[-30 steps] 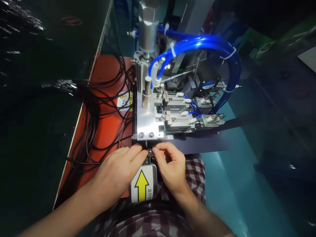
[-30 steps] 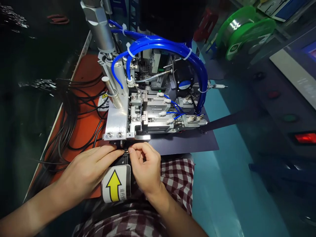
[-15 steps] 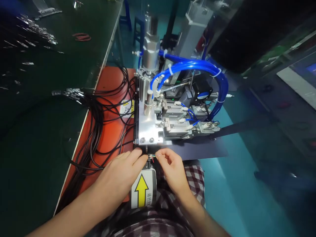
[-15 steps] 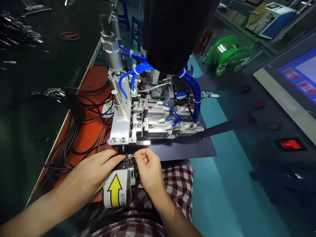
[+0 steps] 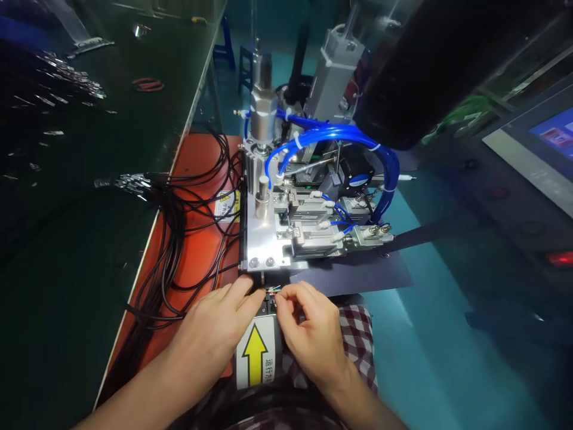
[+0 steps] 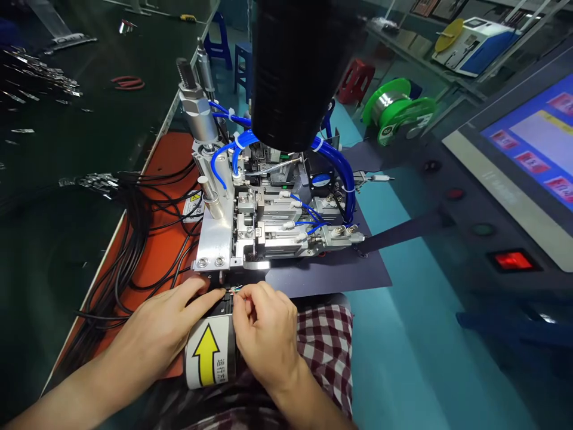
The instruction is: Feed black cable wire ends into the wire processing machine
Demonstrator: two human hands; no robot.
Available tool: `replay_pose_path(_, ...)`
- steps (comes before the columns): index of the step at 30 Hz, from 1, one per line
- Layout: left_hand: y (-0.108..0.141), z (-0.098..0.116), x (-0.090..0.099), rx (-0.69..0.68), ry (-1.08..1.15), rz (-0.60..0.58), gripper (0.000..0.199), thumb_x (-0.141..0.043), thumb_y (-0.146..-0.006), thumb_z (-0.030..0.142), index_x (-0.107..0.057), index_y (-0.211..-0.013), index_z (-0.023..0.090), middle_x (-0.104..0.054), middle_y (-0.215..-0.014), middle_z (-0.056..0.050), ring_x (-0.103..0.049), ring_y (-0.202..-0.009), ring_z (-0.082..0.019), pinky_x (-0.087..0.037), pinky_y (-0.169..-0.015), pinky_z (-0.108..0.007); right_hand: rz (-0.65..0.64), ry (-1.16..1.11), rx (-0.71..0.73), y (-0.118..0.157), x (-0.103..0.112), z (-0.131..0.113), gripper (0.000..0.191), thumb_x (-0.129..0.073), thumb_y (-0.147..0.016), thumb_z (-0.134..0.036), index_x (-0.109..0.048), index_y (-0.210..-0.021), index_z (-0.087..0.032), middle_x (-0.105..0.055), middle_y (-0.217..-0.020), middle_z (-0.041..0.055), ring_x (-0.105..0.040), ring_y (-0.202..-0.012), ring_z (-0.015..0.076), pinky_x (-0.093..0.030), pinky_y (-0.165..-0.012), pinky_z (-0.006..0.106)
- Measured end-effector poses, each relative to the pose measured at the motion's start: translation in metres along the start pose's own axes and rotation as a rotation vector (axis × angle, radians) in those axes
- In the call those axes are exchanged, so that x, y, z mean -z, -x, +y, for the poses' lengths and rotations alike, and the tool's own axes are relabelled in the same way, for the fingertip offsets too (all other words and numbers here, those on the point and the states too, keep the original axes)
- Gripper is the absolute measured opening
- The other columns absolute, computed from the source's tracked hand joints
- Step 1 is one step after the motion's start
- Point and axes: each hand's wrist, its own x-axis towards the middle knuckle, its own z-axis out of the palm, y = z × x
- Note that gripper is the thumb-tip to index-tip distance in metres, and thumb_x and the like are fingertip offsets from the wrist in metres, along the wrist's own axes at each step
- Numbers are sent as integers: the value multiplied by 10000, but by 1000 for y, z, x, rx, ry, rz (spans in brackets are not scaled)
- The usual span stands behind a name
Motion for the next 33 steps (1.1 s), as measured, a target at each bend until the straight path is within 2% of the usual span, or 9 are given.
replay_pose_path(5,-1,0,4,4,9,-12,332,-392,-832,48,-569,-1098,134,-552,-936,-81,-538,-732,-185,-434,-604,-305,-17,-3,95,-4,4,2,143,-467,-885,-226,-543,-786,-154,-525,-702,18,-441,-653,117,-305,-635,285)
replay_pose_path(7,-3,0,8,2,24,-36,317,-406,-834,50,-590,-1082,123,-563,-911,-80,-546,-716,-186,-442,-586,-303,-31,-51,64,-6,3,4,154,-464,-884,-235,-541,-780,-151,-519,-708,18,-439,-659,114,-313,-640,281)
replay_pose_path(9,-6,0,10,-9,37,-30,315,-403,-838,48,-599,-1077,113,-571,-917,-86,-555,-718,-188,-452,-582,-303,-74,-228,-82,-8,0,6,189,-474,-881,-283,-539,-771,-143,-494,-692,16,-418,-628,103,-324,-609,265)
replay_pose_path(12,-7,0,8,-24,46,13,306,-379,-860,60,-607,-1057,110,-578,-928,-92,-562,-728,-186,-457,-589,-299,-191,-606,-407,-10,-5,10,285,-536,-831,-396,-521,-782,-116,-433,-647,5,-345,-544,78,-280,-499,229)
replay_pose_path(14,-6,0,7,-14,56,32,307,-362,-875,76,-604,-1060,117,-578,-938,-93,-560,-739,-185,-454,-595,-301,-235,-731,-525,-10,-7,13,355,-574,-788,-454,-511,-791,-104,-409,-612,-7,-322,-501,66,-243,-462,217)
replay_pose_path(22,-8,-1,11,-28,48,54,300,-366,-874,78,-629,-1014,120,-594,-908,-91,-563,-733,-183,-471,-607,-309,-201,-792,-471,-12,-8,12,380,-553,-811,-484,-528,-840,-106,-497,-703,17,-462,-515,79,-365,-497,229)
replay_pose_path(27,-8,-3,10,-44,116,44,258,-358,-893,89,-599,-983,81,-590,-939,-108,-555,-783,-191,-472,-644,-315,-148,-868,-523,-15,-18,8,369,-616,-762,-454,-492,-786,-108,-461,-628,-17,-454,-486,70,-338,-487,220)
replay_pose_path(33,-9,-3,12,-38,142,33,231,-386,-857,50,-583,-974,80,-585,-902,-103,-547,-779,-201,-464,-637,-316,-175,-927,-524,-15,-17,8,337,-596,-800,-419,-484,-797,-101,-465,-647,-20,-475,-513,66,-339,-523,215)
